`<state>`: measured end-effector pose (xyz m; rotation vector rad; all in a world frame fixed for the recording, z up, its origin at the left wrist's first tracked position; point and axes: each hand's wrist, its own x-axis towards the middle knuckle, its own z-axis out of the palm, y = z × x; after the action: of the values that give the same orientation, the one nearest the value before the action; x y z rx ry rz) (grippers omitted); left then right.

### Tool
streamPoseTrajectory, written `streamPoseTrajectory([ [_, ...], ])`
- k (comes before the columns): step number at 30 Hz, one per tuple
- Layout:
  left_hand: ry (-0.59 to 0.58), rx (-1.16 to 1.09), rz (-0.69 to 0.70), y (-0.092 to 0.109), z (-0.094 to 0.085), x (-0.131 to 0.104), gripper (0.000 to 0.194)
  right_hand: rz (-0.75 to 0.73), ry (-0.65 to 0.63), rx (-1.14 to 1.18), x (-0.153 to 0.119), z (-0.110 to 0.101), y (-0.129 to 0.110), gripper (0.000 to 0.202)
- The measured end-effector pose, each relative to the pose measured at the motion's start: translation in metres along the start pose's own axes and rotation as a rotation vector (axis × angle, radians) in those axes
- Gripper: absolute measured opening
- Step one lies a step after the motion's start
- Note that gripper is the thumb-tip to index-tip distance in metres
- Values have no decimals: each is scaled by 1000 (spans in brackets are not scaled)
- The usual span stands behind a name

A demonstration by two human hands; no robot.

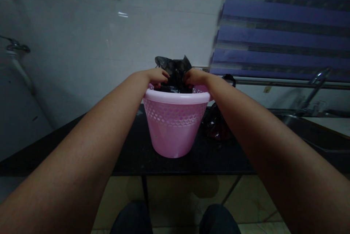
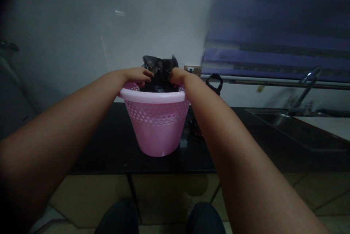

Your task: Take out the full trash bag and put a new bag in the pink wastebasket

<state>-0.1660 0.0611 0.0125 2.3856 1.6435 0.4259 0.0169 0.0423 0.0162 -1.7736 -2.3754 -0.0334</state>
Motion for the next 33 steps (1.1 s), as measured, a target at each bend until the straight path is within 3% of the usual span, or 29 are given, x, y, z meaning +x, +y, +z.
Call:
streamPoseTrajectory([
  [4,0,-36,-15,0,2,0,57,-5,205,5,9,-1,6,35],
  [6,-15,-50,-25,0,2,-1,56,-54,328,22,13,0,9,42],
  [8,-39,-57,-50,0,3,-1,52,-106,367,58,13,1,9,53],
  [11,-59,-48,-85,0,4,-4,45,-111,253,104,9,3,6,61],
  [15,-60,-22,-95,3,4,-9,42,-80,88,98,5,2,3,54],
  [21,-62,-60,-123,5,4,-9,46,-57,52,86,3,1,2,48],
  [33,-29,-116,-6,0,1,-2,60,-78,-120,-8,-1,0,0,30],
])
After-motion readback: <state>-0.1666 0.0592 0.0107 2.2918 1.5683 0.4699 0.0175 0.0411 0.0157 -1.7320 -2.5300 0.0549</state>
